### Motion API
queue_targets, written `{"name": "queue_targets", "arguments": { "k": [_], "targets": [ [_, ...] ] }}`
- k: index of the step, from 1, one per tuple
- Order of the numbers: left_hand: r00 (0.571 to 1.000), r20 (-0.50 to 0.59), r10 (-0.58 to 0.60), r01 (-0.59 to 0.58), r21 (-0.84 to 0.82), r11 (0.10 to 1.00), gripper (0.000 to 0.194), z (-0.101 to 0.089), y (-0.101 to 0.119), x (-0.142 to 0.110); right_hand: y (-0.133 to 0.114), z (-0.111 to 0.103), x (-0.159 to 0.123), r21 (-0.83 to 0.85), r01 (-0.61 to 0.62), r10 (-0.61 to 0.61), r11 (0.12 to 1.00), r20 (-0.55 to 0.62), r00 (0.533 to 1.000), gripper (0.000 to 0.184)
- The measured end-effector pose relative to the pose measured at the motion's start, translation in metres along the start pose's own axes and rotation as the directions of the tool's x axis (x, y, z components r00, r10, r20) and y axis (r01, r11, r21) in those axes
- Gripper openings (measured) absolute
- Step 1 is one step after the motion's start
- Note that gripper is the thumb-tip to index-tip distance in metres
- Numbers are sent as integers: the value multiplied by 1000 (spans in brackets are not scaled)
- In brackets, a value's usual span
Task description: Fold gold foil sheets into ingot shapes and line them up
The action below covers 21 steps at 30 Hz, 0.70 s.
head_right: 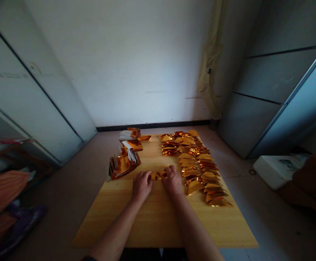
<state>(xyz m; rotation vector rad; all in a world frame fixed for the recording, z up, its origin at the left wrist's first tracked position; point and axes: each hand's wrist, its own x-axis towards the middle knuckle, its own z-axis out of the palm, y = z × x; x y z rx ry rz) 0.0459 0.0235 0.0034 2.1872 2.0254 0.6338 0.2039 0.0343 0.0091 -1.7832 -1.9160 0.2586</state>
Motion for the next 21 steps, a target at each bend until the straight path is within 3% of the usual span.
{"name": "queue_targets", "arguments": {
  "k": [5,12,21],
  "targets": [
    [997,-73,39,-44,-80,996,23,-3,-1,-3,3,2,-3,75,18,-14,997,-54,998,12],
    [994,-113,8,-20,-106,994,14,-7,-2,-4,6,0,-5,124,6,-2,992,-30,1000,15],
    [990,-136,39,-56,-125,991,21,-4,-6,-5,8,3,-4,147,36,-27,989,-62,998,17]
  ]
}}
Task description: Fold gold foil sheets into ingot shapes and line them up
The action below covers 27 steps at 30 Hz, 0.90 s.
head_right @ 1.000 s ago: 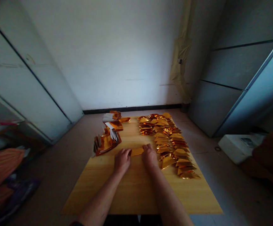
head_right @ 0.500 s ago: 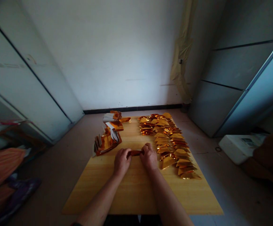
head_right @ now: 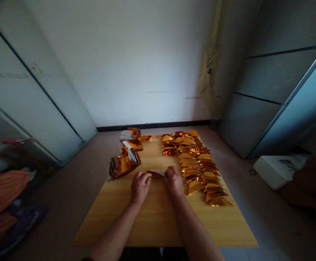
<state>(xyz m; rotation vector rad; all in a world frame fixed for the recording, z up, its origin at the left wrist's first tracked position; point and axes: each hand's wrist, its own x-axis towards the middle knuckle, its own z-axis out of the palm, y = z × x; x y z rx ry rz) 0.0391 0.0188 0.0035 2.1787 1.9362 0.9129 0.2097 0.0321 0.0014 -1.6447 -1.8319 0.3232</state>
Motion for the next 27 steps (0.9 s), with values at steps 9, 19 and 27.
{"name": "queue_targets", "arguments": {
  "k": [9,19,27],
  "targets": [
    [1000,-8,4,-3,58,998,14,-2,2,1,-7,-3,-1,-115,128,-136,985,-64,989,47],
    [995,45,89,-91,50,995,14,1,3,3,-10,-6,-4,-146,218,-205,965,97,974,16],
    [998,45,50,-50,3,999,15,2,1,2,4,-3,2,-75,105,-96,992,116,989,13]
  ]
}}
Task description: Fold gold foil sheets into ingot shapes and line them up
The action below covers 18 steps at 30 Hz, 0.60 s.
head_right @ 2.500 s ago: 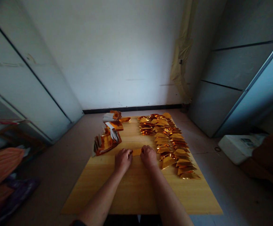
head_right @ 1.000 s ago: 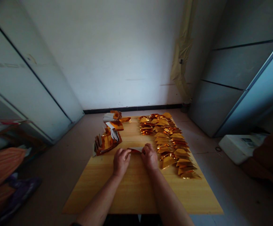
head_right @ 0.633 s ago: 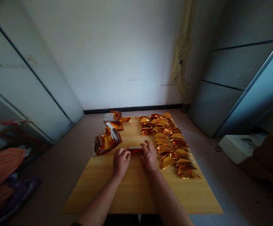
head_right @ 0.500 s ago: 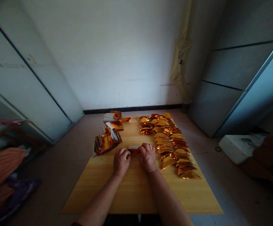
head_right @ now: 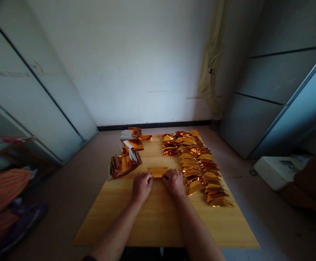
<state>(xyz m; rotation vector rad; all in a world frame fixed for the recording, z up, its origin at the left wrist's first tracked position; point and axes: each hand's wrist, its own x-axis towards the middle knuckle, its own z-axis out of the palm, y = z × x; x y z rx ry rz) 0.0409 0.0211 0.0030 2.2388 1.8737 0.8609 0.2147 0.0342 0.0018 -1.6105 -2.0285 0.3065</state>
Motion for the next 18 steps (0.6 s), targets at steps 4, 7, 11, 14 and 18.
{"name": "queue_targets", "arguments": {
  "k": [4,7,11,14,18],
  "targets": [
    [1000,-15,-14,13,-77,997,21,2,-4,1,2,-4,0,8,32,-32,999,20,999,17],
    [999,-26,-37,34,-102,994,23,4,-7,3,0,-5,1,-53,5,-4,999,19,1000,20],
    [998,0,-59,59,-90,994,22,7,-11,6,-5,-4,2,-115,-41,43,993,16,999,23],
    [996,25,-81,83,-69,994,22,9,-11,9,-7,-3,4,-140,-78,81,987,9,997,23],
    [989,73,-131,133,-19,991,21,7,-9,14,-9,-2,7,-177,-122,130,977,33,991,21]
  ]
}}
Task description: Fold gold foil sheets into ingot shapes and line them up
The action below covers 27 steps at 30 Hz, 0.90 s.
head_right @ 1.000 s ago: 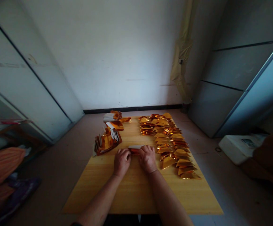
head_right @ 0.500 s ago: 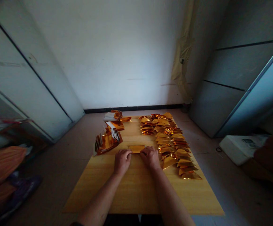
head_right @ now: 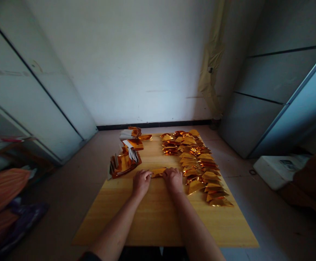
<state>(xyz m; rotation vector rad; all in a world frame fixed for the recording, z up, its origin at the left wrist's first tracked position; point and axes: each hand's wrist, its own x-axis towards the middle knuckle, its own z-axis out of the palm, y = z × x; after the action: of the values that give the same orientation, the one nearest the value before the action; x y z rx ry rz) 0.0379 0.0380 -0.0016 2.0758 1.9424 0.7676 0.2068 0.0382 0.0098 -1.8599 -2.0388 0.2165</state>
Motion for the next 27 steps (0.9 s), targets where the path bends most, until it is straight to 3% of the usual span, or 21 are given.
{"name": "queue_targets", "arguments": {
  "k": [4,14,20,24,27],
  "targets": [
    [998,52,-23,19,75,997,20,-4,5,2,-3,-1,2,-36,-23,24,999,25,999,19],
    [998,61,-36,26,164,986,19,-5,11,0,-3,3,4,-53,-40,40,998,5,999,14],
    [1000,8,-22,20,197,980,15,-7,14,-4,-2,6,2,-56,-57,53,997,-66,996,11],
    [999,-19,37,-30,299,954,12,-9,18,-8,-6,3,-1,-107,29,-37,994,-78,996,13],
    [995,30,91,-96,355,930,17,-7,19,-8,-10,2,-2,-169,105,-112,980,-30,993,18]
  ]
}}
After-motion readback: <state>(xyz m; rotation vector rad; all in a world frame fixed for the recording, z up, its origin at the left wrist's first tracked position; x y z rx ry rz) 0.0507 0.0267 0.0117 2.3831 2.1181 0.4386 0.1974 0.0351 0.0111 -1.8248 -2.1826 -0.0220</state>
